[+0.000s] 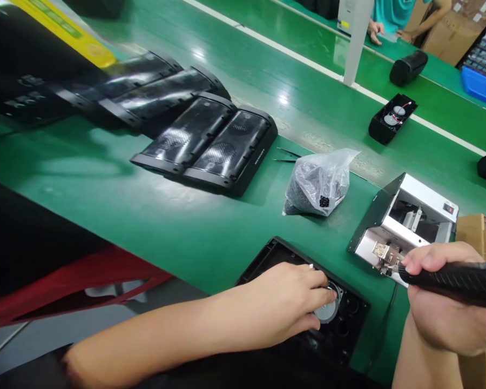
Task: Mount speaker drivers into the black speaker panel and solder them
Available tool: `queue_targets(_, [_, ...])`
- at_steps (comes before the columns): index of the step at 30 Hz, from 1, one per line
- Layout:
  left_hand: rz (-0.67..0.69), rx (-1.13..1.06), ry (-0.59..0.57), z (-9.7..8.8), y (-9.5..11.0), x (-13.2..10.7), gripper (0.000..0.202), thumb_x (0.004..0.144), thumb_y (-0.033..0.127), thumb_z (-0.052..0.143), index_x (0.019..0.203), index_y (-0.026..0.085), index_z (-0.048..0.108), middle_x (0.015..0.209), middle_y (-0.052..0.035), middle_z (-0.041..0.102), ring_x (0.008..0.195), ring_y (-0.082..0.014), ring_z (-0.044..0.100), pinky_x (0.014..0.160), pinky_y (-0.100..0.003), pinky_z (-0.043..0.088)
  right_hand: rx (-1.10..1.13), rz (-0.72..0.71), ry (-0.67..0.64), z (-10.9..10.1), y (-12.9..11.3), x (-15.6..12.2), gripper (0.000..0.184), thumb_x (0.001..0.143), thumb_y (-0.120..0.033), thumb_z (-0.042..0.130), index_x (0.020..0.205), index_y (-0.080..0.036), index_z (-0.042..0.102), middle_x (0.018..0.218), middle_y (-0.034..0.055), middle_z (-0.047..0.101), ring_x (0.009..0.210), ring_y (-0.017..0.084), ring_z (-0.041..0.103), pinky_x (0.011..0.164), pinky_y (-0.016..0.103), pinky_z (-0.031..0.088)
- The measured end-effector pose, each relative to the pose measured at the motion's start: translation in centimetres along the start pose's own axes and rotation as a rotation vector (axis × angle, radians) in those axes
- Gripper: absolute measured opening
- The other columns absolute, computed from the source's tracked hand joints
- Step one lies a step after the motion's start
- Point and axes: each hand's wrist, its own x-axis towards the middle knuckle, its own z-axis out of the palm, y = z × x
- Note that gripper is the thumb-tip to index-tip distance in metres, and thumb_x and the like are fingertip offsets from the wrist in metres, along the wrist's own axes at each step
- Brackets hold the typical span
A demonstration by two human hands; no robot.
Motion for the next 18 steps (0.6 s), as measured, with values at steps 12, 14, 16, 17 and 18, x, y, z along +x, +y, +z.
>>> queue_targets(12, [-0.005,-0.006,-0.037,0.0,-0.1,0.2,0.038,0.094,0.040,0.090,0.122,0.019,0.077,0.100,-0.0034,0.076,0.090,-0.0241,0.074,0.074,-0.037,0.057,-0.027,-0.046,-0.080,-0.6,0.0,0.3,0.060,0.116,-0.057,0.024,0.151,-0.024,0.060,0.089,0.0080,0.060,0.063,0.022,0.061,0.057,0.042,0.060])
queue_targets(14, [-0.004,-0.012,-0.048,0.0,-0.1,0.2,0.038,0.094,0.040,0.090,0.124,0.019,0.076,0.101,-0.0034,0.076,0.090,-0.0237,0.074,0.075,-0.037,0.057,-0.136,-0.068,-0.188,-1.5,0.5,0.8,0.067,0.112,-0.075,0.034,0.144,-0.024,0.062,0.090,0.0088,0.061,0.063,0.025,0.064,0.048,0.039,0.056])
queue_targets(16, [-0.005,-0.014,-0.065,-0.1,-0.1,0.2,0.038,0.095,0.039,0.089,0.124,0.019,0.076,0.102,-0.0036,0.076,0.091,-0.0239,0.074,0.075,-0.036,0.056,-0.182,-0.027,-0.336,-2.1,1.0,1.4,0.072,0.107,-0.084,0.042,0.133,-0.022,0.066,0.084,0.0081,0.060,0.064,0.028,0.068,0.042,0.034,0.051])
queue_targets(17, [-0.007,-0.015,-0.074,-0.1,-0.1,0.2,0.038,0.095,0.039,0.089,0.124,0.019,0.076,0.102,-0.0038,0.076,0.092,-0.0243,0.074,0.075,-0.036,0.056,-0.174,0.008,-0.390,-2.3,1.2,1.6,0.071,0.105,-0.085,0.044,0.127,-0.022,0.068,0.082,0.0077,0.059,0.064,0.029,0.069,0.040,0.032,0.049])
queue_targets(18, [-0.008,-0.016,-0.080,-0.2,-0.1,0.2,0.037,0.095,0.039,0.089,0.124,0.019,0.076,0.102,-0.0040,0.076,0.092,-0.0246,0.074,0.075,-0.036,0.056,-0.162,0.044,-0.439,-2.3,1.3,1.8,0.070,0.105,-0.085,0.045,0.123,-0.021,0.068,0.081,0.0072,0.059,0.063,0.029,0.069,0.038,0.030,0.047])
